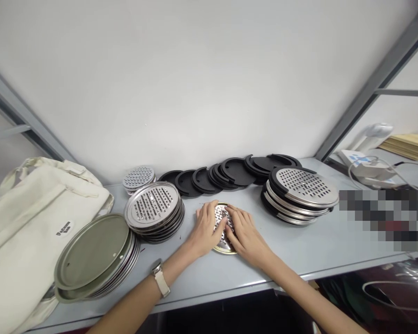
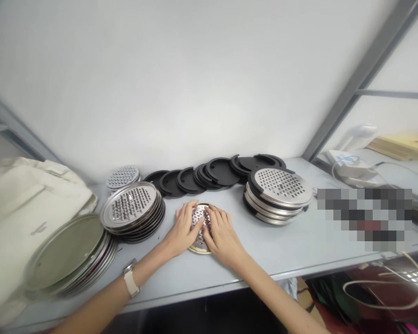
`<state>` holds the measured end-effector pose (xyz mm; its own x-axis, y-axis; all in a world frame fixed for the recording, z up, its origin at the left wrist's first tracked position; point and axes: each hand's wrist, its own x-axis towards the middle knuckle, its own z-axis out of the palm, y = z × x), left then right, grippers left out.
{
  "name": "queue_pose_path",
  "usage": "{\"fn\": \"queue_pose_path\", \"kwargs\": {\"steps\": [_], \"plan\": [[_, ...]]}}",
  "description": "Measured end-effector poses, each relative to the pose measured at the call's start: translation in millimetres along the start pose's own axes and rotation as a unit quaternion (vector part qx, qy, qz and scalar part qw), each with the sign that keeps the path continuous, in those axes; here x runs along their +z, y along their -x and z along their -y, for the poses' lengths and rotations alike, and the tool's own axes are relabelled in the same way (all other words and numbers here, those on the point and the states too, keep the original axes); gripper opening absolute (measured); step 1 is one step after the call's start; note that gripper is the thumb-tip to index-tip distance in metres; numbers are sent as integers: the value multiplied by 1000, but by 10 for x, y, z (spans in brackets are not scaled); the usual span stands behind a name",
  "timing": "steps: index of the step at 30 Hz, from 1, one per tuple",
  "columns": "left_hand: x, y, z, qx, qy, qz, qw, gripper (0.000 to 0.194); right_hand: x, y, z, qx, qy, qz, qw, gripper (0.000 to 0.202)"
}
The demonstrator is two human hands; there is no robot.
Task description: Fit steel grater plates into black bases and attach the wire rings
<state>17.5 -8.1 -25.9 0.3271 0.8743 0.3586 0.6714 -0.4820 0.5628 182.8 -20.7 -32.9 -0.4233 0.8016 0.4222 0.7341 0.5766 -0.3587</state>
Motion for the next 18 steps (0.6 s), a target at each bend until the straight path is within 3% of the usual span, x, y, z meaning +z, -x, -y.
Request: {"fn": "queue_pose_path", "kwargs": {"steps": [6, 18], "plan": [[50, 13, 10, 20, -35, -2, 999, 44, 16, 0, -1, 0, -6, 0, 1000, 39], [42, 19, -71, 20, -34, -8, 999, 20, 29, -3, 8, -19, 6, 8, 1000, 38]]}}
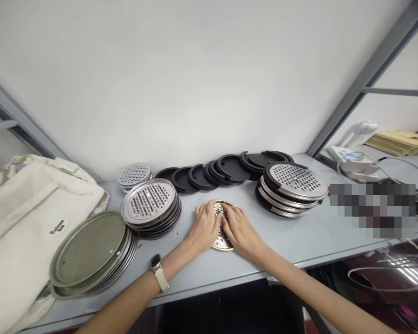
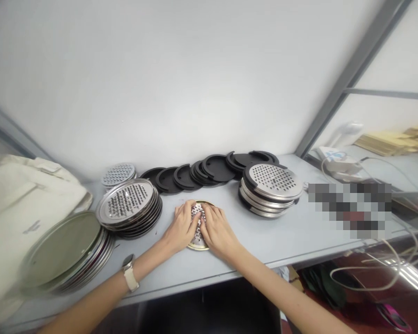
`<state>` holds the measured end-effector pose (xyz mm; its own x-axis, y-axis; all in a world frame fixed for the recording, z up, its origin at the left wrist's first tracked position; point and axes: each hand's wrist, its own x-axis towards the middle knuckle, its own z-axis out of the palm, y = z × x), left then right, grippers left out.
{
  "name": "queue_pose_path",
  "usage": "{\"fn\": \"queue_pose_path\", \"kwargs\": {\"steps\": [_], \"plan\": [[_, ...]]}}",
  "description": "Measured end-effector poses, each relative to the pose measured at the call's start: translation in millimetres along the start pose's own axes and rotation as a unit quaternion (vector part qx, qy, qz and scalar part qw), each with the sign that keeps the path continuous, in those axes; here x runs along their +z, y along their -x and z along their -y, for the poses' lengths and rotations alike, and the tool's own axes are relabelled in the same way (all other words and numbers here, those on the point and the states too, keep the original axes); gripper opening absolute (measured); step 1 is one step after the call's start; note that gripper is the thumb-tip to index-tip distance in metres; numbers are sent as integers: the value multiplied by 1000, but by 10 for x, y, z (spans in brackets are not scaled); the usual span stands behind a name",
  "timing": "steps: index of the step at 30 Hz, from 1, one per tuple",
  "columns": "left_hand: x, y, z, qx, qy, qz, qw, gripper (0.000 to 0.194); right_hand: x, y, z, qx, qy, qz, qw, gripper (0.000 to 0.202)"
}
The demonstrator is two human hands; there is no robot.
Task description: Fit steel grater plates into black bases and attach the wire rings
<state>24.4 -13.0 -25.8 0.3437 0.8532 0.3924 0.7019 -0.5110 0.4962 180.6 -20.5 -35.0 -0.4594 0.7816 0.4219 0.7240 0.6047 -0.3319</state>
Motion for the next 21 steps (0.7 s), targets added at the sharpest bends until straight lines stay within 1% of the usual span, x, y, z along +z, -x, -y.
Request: {"fn": "queue_pose_path", "kwargs": {"steps": [6, 12, 16, 21], "plan": [[-4, 7, 1, 4, 18, -6, 1000, 21, -24, 2, 25, 2, -2, 2, 1000, 38], [-17, 6, 14, -8, 27, -42, 999, 20, -14, 19, 31, 18, 7, -15, 1000, 39], [-21, -3, 14, 2, -1, -39, 999, 20, -45, 17, 62, 35, -8, -18, 999, 40], [-18, -5, 21, -2, -14, -33, 999, 18, -42, 18, 62, 47, -19, -21, 999, 41]]}}
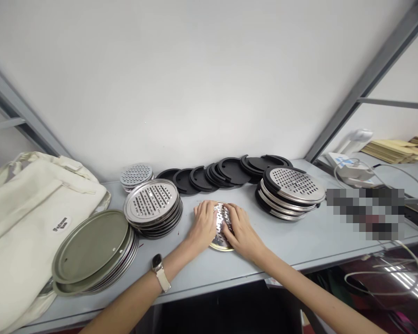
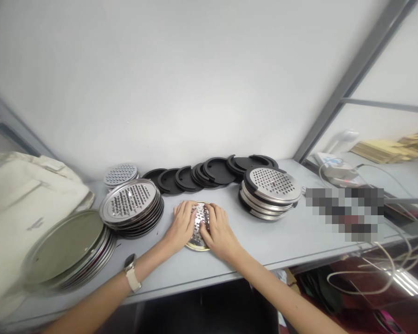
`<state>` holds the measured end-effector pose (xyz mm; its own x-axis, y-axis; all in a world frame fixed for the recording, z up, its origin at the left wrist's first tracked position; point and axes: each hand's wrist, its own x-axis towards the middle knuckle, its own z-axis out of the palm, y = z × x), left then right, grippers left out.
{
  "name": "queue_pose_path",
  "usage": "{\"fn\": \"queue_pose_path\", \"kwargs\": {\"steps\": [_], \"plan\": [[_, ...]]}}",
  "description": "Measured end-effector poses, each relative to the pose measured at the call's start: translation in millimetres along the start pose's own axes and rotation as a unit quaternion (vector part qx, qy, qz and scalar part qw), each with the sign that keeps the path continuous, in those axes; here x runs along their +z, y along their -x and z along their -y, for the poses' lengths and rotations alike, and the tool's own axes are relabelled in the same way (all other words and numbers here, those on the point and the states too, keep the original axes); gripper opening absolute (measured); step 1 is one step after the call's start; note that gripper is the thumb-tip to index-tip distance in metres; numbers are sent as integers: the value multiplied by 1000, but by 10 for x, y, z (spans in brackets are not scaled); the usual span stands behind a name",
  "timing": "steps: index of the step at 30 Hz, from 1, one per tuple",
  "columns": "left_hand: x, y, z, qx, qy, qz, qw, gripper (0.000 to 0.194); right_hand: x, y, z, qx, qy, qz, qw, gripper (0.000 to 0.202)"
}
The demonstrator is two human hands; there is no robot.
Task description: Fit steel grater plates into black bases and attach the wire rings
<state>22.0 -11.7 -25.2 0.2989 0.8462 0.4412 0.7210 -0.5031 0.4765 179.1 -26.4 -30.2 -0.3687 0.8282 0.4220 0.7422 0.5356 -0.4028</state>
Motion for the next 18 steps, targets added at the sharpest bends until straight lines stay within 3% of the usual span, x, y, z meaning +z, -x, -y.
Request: {"fn": "queue_pose_path", "kwargs": {"steps": [11, 18], "plan": [[24, 11, 33, -16, -28, 16, 999, 14, 49, 5, -34, 15, 37, 1, 999, 40], [23, 20, 22, 0, -49, 31, 998, 25, 39, 8, -29, 6, 44, 5, 999, 37]]}}
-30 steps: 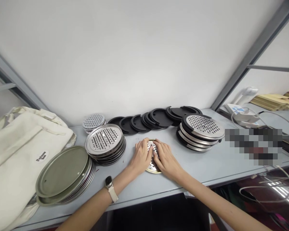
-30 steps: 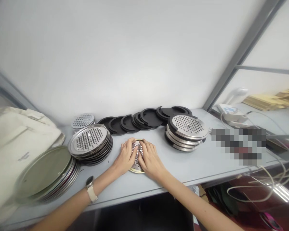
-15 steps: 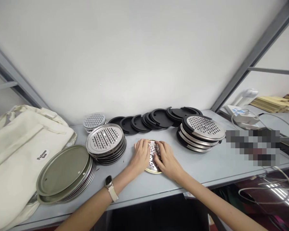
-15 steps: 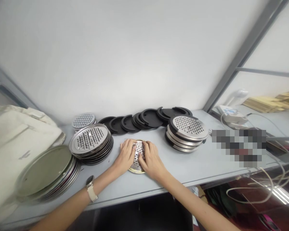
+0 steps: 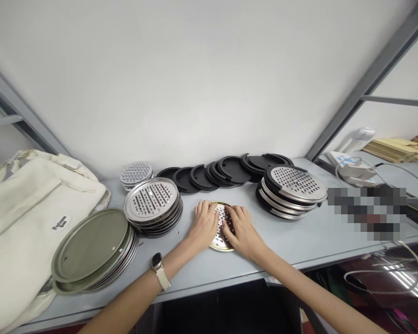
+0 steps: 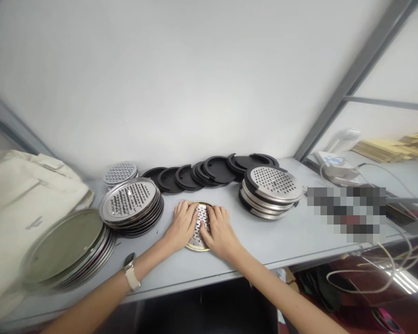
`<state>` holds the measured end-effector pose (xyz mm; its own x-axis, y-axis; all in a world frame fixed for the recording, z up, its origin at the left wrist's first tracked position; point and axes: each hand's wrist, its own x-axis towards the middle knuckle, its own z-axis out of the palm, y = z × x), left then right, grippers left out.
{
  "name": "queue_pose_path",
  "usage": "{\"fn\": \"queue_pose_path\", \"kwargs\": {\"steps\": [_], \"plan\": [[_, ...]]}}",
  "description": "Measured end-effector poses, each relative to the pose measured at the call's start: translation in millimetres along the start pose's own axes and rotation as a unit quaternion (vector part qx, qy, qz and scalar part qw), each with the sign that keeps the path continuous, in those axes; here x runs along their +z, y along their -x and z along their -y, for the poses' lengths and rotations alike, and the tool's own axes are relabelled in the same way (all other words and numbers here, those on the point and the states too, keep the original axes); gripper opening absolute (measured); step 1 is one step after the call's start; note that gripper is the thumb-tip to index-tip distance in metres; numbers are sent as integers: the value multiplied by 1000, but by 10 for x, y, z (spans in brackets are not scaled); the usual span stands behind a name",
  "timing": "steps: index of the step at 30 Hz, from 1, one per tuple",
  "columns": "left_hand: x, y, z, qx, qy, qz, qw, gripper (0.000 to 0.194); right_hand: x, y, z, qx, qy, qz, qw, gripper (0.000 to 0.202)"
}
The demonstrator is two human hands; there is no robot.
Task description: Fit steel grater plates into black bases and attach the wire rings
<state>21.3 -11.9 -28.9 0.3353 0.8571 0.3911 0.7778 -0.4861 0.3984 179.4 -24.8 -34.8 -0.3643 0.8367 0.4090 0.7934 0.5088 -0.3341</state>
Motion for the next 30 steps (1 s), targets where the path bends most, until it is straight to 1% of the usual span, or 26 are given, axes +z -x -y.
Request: {"fn": "queue_pose_path", "kwargs": {"steps": [2, 10, 14, 19, 23, 30], "plan": [[-8, 2, -4, 4, -7, 6, 1000, 26, -7, 2, -1, -5, -11, 1, 1000, 36], [-20, 4, -28, -14, -7, 3, 1000, 21, -12, -18, 2, -19, -29, -2, 999, 35], [-12, 9, -37, -10, -12, 3, 1000, 21, -20, -21, 0, -18, -31, 10, 999, 31], [-6, 20, -59, -6, -17, 2, 1000, 20, -30, -17, 2, -20, -27, 4, 999, 27], [-3, 22, -69, -12, -22, 4, 1000, 19, -24, -13, 3, -17, -28, 0, 999, 25], [-4, 20, -70, -14, -16, 9, 1000, 20, -34, -11, 8, -5, -34, 14, 999, 26]]}}
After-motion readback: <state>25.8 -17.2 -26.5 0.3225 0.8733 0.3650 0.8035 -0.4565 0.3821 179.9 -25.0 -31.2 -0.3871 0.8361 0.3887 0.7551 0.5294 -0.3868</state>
